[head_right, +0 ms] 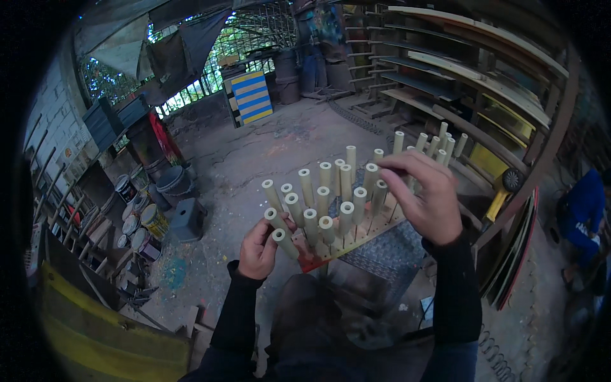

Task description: The person uses a yellow heat gun to apply heat to the tops of multiple white cylindrical candles arranged on a wooden board. They then insert thin metal rods into the heated centers of the candles, repeating the process for several units.

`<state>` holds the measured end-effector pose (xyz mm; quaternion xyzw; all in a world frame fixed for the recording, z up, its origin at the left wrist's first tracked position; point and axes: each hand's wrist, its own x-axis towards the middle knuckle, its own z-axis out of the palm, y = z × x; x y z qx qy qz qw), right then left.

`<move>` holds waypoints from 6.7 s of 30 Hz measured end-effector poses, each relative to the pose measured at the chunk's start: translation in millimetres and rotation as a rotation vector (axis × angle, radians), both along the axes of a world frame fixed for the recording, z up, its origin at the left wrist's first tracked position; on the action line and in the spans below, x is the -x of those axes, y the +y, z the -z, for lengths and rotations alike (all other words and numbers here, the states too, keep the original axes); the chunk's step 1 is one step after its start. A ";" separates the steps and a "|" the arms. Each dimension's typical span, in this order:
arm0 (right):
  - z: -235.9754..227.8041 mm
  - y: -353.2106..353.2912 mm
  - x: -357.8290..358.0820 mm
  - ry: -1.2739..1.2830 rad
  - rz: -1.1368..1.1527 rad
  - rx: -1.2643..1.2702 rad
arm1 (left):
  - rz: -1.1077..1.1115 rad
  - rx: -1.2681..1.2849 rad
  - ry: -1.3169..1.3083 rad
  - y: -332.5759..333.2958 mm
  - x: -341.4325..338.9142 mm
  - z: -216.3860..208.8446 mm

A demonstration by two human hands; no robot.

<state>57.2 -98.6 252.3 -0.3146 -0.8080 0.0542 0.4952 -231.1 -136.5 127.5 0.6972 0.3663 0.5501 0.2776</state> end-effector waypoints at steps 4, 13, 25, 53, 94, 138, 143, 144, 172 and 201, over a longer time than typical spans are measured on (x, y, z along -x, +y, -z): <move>-26.1 39.1 20.6 -0.586 0.141 -0.003 | -0.037 -0.037 0.028 3.0 -4.1 2.5; -26.1 78.8 53.2 -0.934 0.121 0.306 | 0.033 0.093 -0.118 4.8 -4.3 3.4; -33.3 89.6 59.2 -1.023 -0.042 0.501 | 0.012 0.130 -0.093 7.3 -2.2 12.7; -99.5 51.3 -76.3 -0.011 -0.268 0.493 | -0.159 0.178 -0.066 1.3 16.5 37.3; 155.2 -67.9 -102.5 0.624 -0.465 1.015 | 0.835 0.925 -0.300 -27.0 -182.7 69.0; 179.9 204.0 -203.2 0.271 0.664 0.323 | 0.055 0.521 0.481 -105.9 -79.8 174.2; 193.5 203.5 -201.4 0.146 0.770 0.206 | 0.057 0.516 0.476 -105.6 -79.1 173.4; 194.3 202.4 -199.4 0.169 0.768 0.229 | 0.056 0.499 0.470 -105.5 -78.3 174.9; 118.9 6.4 -25.7 0.131 0.016 0.598 | -0.020 0.501 0.171 -96.6 -64.2 172.5; 178.0 -23.3 89.7 0.193 0.155 0.220 | -0.344 -0.032 -0.076 -56.8 -58.3 108.3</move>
